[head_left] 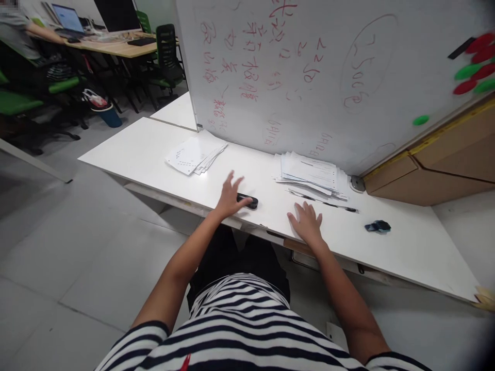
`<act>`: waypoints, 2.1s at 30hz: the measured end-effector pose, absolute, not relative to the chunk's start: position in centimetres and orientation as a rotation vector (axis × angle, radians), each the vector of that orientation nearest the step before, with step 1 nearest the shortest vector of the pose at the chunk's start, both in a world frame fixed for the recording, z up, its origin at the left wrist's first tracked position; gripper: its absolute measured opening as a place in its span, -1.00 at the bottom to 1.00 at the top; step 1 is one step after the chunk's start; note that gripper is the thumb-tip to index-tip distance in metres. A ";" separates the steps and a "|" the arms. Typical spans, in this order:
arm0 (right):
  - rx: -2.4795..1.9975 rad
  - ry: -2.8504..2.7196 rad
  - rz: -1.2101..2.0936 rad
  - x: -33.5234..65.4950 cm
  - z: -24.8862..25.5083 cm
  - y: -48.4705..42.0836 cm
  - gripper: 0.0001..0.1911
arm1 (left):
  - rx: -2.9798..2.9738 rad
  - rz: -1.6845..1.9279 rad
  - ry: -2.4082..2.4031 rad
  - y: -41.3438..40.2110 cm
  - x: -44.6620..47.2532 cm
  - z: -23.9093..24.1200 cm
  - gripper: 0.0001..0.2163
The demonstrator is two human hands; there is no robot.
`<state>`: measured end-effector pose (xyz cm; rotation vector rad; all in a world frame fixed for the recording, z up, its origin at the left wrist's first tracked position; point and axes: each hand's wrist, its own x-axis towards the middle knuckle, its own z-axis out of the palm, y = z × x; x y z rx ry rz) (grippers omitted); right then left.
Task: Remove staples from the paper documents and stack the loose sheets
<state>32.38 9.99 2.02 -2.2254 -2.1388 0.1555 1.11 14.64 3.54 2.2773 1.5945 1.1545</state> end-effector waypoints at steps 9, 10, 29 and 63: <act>-2.228 -2.069 0.138 31.2 1.5 8.6 -0.39 | 1.715 0.760 2.474 23.5 -12.2 5.4 -0.28; -2.228 -2.065 0.140 31.2 1.6 8.6 -0.39 | 1.724 0.688 2.487 23.6 -13.2 5.1 -0.31; -2.223 -2.040 0.123 31.0 1.9 8.3 -0.40 | 1.809 0.611 2.641 22.3 -13.4 4.0 -0.55; -2.166 -1.996 0.117 31.4 1.4 8.5 -0.41 | 1.977 0.358 2.109 21.8 -12.7 7.0 -0.39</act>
